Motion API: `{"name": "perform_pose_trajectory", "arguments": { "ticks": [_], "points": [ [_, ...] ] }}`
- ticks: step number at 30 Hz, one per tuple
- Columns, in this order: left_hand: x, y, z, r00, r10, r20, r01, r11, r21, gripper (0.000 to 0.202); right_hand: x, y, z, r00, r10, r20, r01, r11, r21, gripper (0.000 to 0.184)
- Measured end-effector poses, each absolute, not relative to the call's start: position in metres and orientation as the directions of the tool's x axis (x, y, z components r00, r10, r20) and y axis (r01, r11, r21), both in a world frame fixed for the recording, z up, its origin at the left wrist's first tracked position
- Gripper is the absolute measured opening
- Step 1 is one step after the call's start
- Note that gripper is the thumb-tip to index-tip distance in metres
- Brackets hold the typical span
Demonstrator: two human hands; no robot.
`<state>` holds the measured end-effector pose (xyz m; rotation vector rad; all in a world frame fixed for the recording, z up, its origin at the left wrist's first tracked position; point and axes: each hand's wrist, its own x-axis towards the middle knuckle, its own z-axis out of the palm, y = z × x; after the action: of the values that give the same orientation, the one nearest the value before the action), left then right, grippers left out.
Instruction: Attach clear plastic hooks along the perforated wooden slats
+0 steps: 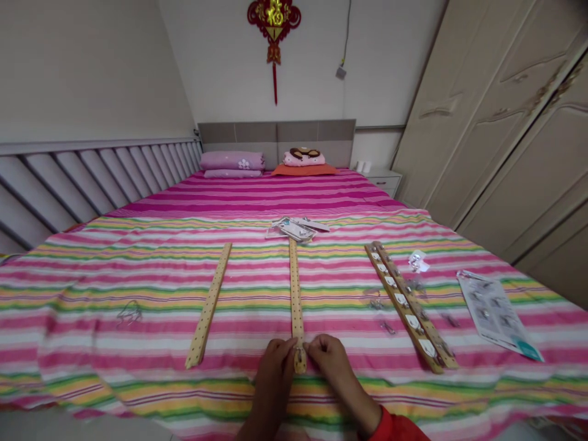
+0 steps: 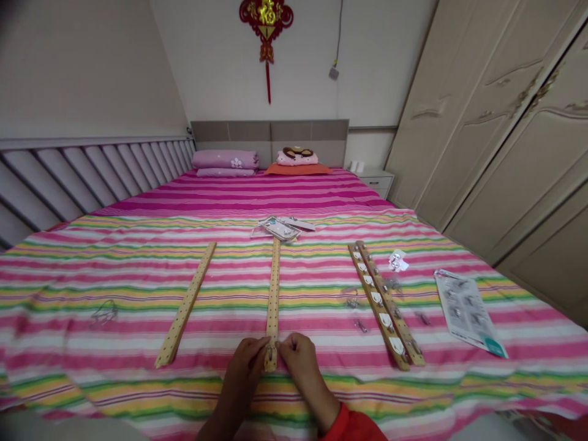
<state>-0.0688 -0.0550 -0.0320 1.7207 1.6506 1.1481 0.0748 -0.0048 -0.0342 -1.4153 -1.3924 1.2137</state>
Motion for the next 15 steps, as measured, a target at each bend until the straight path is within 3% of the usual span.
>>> {"name": "perform_pose_trajectory", "arguments": {
  "ticks": [5, 7, 11, 15],
  "points": [
    [-0.071, -0.053, -0.035, -0.081, 0.962, 0.259, 0.559, -0.172, 0.811, 0.029, 0.075, -0.012, -0.031, -0.005, 1.0, 0.026, 0.236, 0.027, -0.971, 0.024],
    [-0.072, -0.051, -0.036, -0.071, 0.961, 0.269, 0.554, -0.187, 0.812, 0.029, 0.074, -0.015, -0.032, -0.045, 0.996, 0.078, 0.2, 0.086, -0.976, 0.018],
    [-0.075, -0.048, -0.04, -0.061, 0.954, 0.295, 0.552, -0.214, 0.806, 0.03, 0.077, -0.019, -0.031, -0.124, 0.983, 0.137, 0.201, 0.16, -0.966, 0.026],
    [-0.09, -0.044, -0.049, -0.074, 0.926, 0.37, 0.615, -0.249, 0.748, 0.032, 0.104, -0.023, -0.022, 0.017, 0.975, 0.22, 0.276, 0.207, -0.939, 0.02]
  ]
}}
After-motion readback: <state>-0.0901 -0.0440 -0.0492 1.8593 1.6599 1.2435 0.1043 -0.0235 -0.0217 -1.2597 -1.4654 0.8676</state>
